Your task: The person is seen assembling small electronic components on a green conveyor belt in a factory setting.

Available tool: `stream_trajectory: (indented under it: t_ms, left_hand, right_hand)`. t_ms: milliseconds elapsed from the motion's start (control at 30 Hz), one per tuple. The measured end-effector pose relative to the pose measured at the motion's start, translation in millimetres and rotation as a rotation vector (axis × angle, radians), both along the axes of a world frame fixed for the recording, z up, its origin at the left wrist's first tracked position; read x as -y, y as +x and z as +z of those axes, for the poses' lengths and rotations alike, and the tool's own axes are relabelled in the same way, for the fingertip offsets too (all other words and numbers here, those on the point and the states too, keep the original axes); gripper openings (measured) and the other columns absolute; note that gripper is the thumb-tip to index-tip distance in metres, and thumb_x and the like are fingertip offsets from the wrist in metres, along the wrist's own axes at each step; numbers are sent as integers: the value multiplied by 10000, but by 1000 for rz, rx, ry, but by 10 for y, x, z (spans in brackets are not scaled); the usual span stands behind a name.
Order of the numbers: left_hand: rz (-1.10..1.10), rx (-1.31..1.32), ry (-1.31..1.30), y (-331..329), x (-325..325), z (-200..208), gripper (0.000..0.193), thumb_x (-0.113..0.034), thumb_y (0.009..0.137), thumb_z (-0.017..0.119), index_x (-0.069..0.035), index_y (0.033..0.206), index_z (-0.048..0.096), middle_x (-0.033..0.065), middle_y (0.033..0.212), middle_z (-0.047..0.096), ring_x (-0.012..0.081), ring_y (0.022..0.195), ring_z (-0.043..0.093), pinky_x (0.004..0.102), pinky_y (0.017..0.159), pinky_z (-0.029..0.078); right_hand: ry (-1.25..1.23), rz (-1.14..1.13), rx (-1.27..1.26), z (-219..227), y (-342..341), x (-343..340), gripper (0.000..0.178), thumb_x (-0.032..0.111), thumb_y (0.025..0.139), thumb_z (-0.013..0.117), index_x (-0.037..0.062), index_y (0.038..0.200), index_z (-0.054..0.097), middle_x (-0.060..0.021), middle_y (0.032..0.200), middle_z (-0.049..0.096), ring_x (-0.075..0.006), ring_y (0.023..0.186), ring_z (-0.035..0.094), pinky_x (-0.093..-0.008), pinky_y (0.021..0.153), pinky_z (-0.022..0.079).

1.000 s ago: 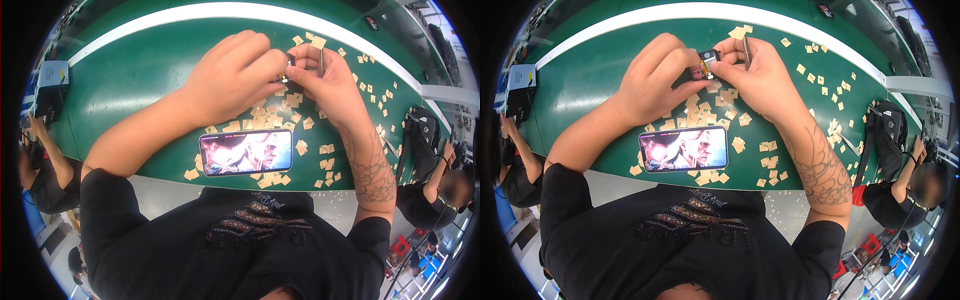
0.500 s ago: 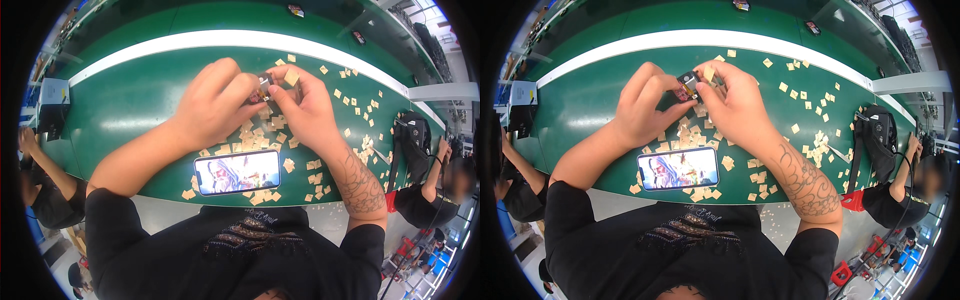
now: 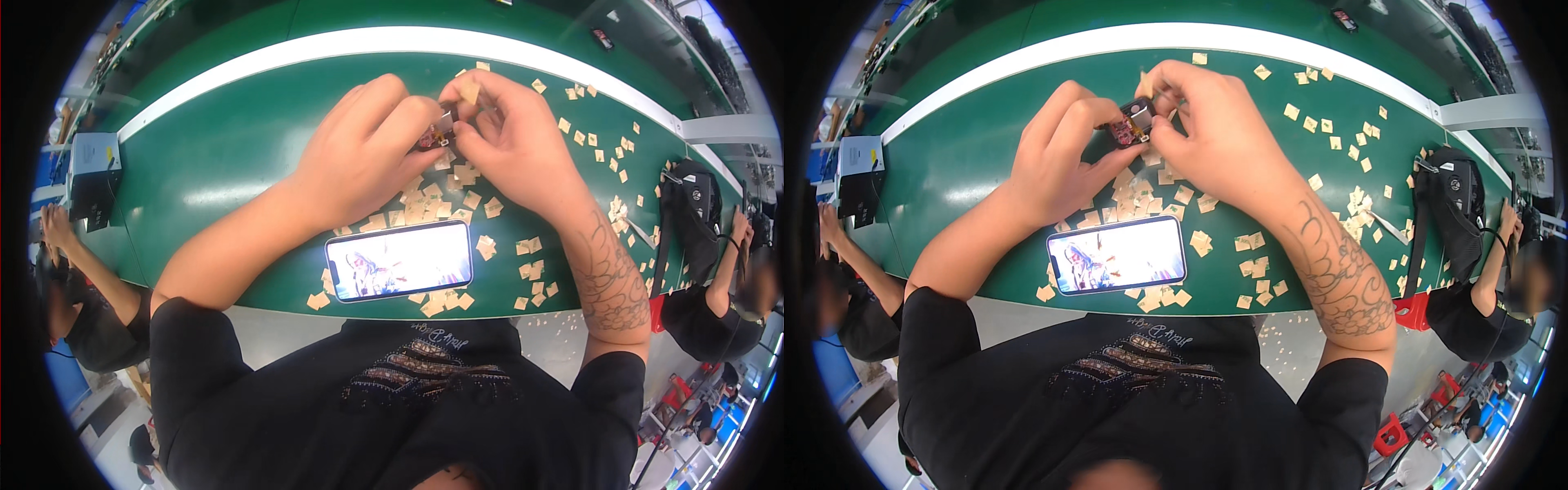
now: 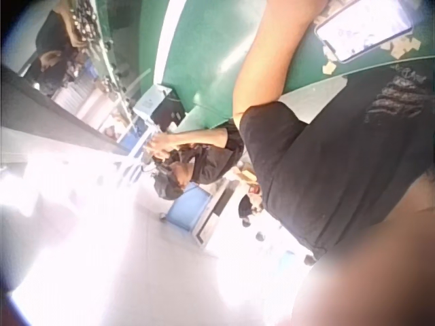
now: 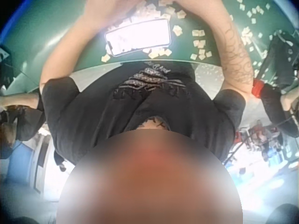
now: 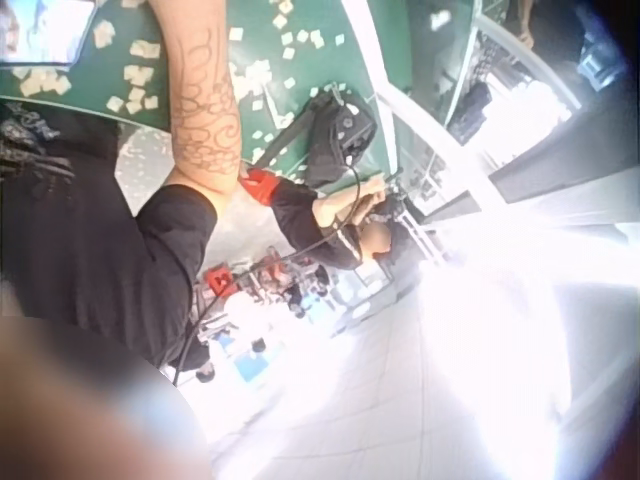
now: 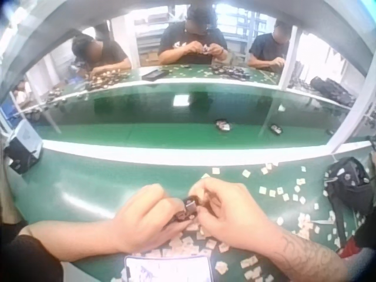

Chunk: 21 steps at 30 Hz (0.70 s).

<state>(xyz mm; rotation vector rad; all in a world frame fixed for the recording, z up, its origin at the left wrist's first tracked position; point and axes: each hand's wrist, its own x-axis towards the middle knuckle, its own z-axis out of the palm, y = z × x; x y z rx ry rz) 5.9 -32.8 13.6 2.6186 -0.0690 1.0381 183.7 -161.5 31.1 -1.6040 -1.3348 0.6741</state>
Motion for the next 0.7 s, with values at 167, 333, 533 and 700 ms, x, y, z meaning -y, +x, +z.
stream_trajectory:
  t_ms: [167,333,533,700]
  left_hand:
    - [-10,-2,3,6,0,-3,465,-20,708,938,-11,1069,645,106,904,628,254,765,654,340,633,532]
    - [-13,-7,0,-12,25,13,463,-39,704,944,-23,1062,651,101,893,614,254,754,639,345,621,520]
    - [-27,5,52,-21,64,4,477,-55,690,950,-40,1071,663,98,891,599,264,750,619,357,617,509]
    - [-57,17,57,-13,49,-9,485,-49,686,951,-37,1075,662,102,908,606,269,750,618,360,618,510]
  right_hand:
    - [-81,33,-14,36,-17,23,158,-46,950,619,-3,1100,649,40,871,601,-4,732,451,-221,619,403]
    - [-63,18,204,118,-72,30,91,-48,944,611,-7,1023,629,35,825,580,-11,682,442,-231,591,392]
    - [-85,70,-8,-31,-2,11,117,16,897,666,2,1012,648,-66,723,648,-131,629,615,-316,601,501]
    - [-118,105,-210,-83,12,-23,96,4,920,667,-6,1006,628,-8,713,595,-66,639,565,-260,583,467]
